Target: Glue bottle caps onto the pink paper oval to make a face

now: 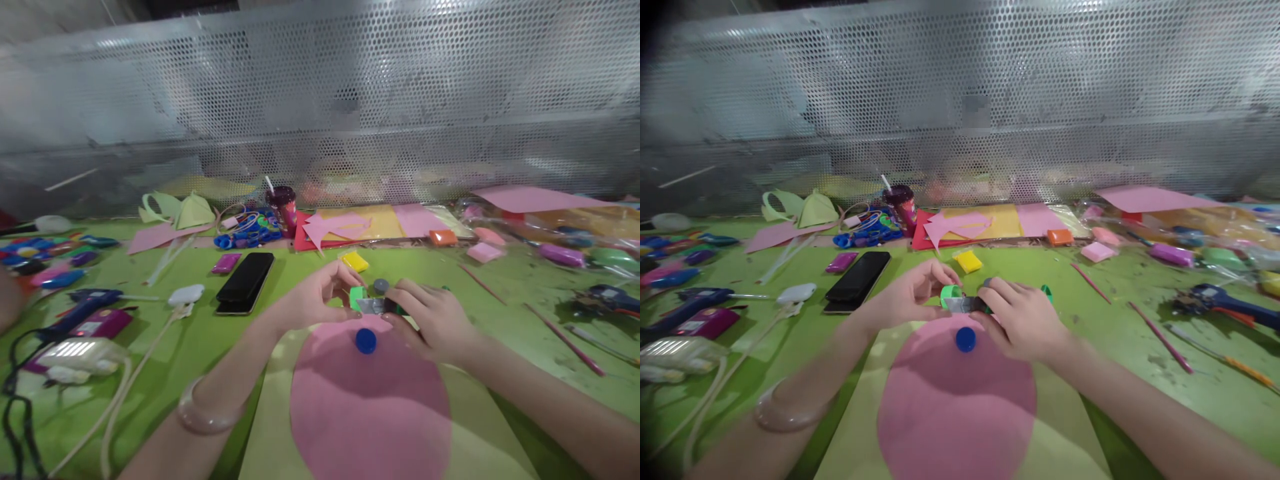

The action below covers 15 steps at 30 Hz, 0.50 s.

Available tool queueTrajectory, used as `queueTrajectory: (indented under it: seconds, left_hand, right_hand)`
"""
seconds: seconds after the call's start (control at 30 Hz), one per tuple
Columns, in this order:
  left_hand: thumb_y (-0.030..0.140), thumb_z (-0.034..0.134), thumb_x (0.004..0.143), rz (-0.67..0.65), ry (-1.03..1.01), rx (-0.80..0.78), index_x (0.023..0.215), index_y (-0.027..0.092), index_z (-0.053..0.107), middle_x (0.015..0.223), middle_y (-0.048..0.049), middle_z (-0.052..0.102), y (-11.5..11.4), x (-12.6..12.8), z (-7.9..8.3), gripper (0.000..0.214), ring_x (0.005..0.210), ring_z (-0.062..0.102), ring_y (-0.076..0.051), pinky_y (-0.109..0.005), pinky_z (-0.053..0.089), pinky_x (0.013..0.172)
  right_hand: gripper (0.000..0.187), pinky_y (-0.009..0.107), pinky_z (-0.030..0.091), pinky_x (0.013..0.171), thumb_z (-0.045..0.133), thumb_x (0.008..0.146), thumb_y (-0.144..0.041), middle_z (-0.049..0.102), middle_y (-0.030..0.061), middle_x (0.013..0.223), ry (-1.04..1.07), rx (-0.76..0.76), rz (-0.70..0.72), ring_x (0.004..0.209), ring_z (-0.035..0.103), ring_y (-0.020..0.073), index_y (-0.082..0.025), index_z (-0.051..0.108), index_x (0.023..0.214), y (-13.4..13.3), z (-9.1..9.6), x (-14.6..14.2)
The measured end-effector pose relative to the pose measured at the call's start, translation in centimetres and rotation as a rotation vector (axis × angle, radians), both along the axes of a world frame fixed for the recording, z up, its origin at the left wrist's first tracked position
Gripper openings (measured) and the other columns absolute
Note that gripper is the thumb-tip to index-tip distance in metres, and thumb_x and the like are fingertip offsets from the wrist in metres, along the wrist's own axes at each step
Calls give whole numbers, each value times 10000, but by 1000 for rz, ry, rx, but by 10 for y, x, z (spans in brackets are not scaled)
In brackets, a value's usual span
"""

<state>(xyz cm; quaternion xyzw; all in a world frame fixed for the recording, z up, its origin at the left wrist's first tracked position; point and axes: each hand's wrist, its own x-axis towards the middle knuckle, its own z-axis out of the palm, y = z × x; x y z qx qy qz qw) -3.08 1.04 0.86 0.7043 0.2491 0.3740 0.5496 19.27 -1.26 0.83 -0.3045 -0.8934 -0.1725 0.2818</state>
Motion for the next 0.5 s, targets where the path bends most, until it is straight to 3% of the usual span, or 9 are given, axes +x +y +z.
queueTrajectory:
  seconds: [0.23,0.5]
  left_hand:
    - [197,757,641,96,-37,41,881,191,504,944,-31,526,1,4,-7,349,904,524,-167,-315,418,789]
    - [207,767,647,53,-73,53,896,188,520,912,-28,547,-1,7,-10,351,854,530,-149,-303,423,774]
  right_hand:
    - [293,248,326,453,342,941,-305,626,73,746,25,15,-11,574,545,145,-152,581,871,0,1,1]
    - [222,243,328,451,385,917,-285,603,52,707,121,0,-64,526,522,130,-164,565,874,4,-4,3]
